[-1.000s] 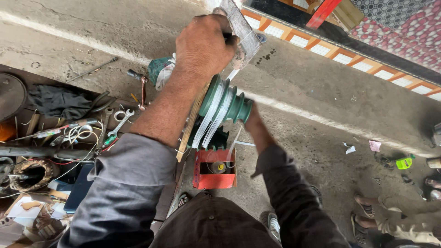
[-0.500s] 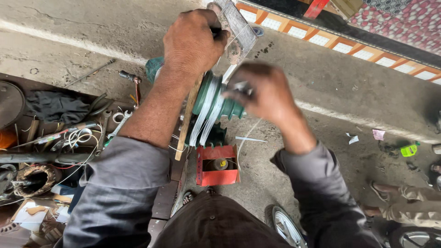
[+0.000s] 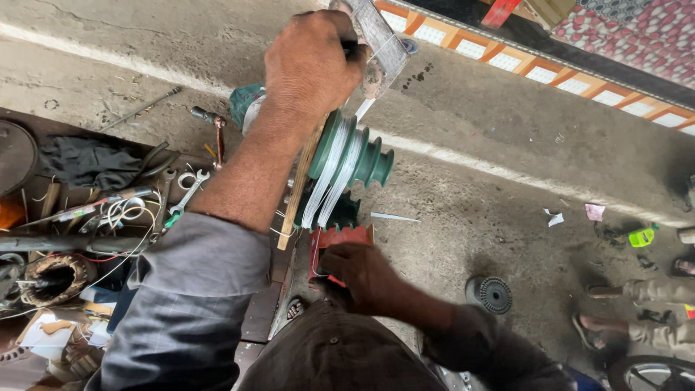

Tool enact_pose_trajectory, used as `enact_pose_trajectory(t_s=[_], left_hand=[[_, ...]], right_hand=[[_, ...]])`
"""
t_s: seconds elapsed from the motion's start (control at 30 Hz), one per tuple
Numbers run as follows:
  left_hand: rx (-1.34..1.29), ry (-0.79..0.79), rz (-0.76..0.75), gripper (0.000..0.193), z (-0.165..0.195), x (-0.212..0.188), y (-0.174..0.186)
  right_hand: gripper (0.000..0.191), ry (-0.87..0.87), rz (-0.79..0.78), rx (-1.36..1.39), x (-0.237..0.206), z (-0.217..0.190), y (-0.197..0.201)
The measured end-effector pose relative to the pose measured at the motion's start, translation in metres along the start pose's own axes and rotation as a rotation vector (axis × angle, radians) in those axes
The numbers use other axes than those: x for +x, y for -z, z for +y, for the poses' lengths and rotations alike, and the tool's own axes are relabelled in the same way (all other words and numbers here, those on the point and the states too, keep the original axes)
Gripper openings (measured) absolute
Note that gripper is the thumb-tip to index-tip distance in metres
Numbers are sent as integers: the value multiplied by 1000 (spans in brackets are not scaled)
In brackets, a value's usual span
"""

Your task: The person winds white wire onto a green spool using both hands, then uses pliers to cut the wire and secure the end. The person continues winding and cutting the wire repeatedly.

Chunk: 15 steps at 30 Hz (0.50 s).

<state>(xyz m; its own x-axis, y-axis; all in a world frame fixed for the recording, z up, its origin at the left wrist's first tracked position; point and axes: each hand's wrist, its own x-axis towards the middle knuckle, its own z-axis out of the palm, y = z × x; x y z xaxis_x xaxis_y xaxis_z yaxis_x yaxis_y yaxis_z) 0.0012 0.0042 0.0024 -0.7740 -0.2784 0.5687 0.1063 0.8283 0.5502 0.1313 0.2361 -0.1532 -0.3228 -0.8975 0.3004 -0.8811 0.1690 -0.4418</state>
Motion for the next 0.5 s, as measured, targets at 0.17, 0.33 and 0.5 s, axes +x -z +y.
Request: enact_pose_trajectory(t_s=[0.17, 0.33, 0.5], left_hand=[[12, 20, -62, 22, 3, -1, 5], [-18, 58, -63, 21, 6, -4, 6], [3, 12, 20, 19, 6, -7, 7]], right_hand=[[27, 77, 276, -262, 80, 87, 147], [18, -821, 411, 536, 94, 191, 67], [11, -940, 132, 768, 8, 102, -94]])
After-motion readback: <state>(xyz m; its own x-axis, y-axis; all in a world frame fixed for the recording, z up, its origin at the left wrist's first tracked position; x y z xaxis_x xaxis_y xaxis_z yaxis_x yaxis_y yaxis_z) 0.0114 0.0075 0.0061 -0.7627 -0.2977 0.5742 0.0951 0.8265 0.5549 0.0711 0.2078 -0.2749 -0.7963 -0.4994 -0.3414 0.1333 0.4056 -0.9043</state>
